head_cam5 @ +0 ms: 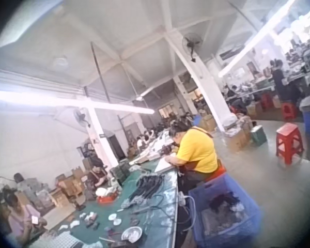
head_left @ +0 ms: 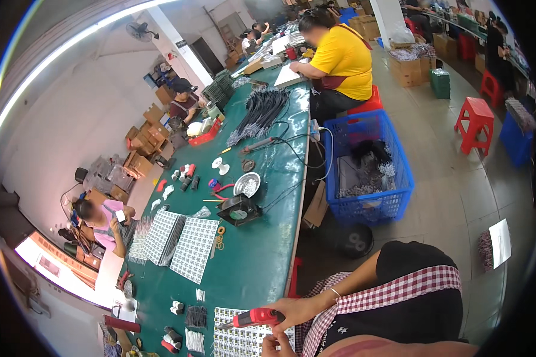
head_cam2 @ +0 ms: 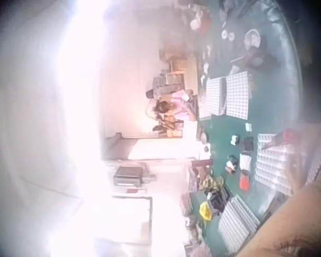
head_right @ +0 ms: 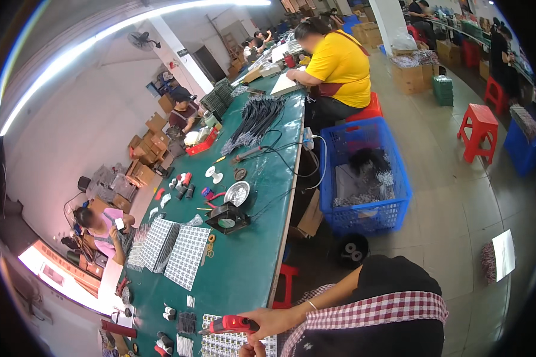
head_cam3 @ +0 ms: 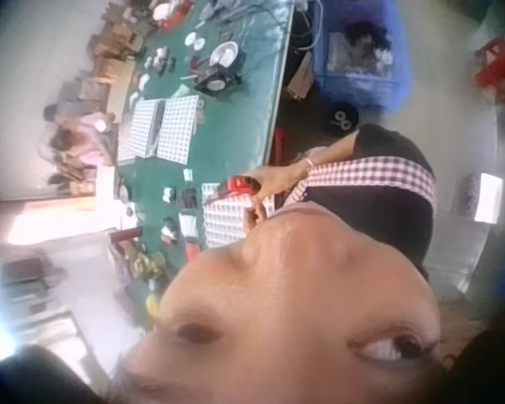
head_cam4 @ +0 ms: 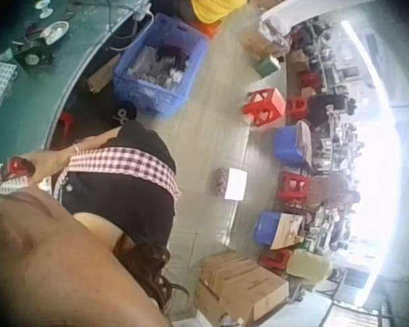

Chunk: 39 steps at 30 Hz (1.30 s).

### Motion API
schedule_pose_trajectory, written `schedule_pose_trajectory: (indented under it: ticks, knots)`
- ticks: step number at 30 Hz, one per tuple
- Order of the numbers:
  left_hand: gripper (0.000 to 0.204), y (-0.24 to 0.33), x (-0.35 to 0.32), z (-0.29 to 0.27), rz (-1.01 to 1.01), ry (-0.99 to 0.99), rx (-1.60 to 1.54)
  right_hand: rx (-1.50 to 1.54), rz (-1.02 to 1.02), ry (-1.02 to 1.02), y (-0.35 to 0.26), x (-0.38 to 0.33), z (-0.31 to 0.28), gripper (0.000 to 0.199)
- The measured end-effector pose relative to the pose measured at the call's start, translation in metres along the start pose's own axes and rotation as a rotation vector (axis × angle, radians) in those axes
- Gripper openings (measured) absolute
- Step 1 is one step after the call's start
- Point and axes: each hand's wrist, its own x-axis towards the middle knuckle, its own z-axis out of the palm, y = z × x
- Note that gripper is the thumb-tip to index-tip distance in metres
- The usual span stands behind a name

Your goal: The person uses a soldering iron to attach white wires to a grid of LED modules on a green workbench. They repeatedly pick up wires, position them on the board, and apply heat to secure them. The person occasionally pauses to adjust the board or retrieve more wires from nearby piles.

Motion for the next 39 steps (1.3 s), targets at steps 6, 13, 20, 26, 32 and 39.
schedule_pose_trajectory:
  ticks: [6,13,20,26,32,39]
  knots:
    - [0.032,0.001,-0.013,0.004,0.100,0.002,-0.002,-0.191,-0.016,-0.029,0.007,-0.024,-0.005,0.056]
    - [0.019,0.010,-0.022,0.001,0.172,0.022,0.016,-0.157,-0.020,-0.057,-0.010,-0.033,-0.004,0.056]
    - [0.015,0.047,-0.030,-0.009,0.147,-0.012,0.077,-0.139,0.038,-0.112,-0.009,-0.027,-0.004,0.065]
    - [0.014,0.029,-0.036,-0.005,0.094,0.028,0.101,-0.144,0.117,-0.169,-0.009,-0.021,-0.002,0.059]
    - [0.013,0.048,-0.027,-0.012,0.016,-0.015,0.026,-0.106,0.082,-0.199,-0.004,-0.007,-0.001,0.056]
    - [0.013,0.057,-0.025,-0.014,-0.067,0.015,-0.040,-0.122,0.104,-0.252,-0.005,0.003,0.002,0.052]
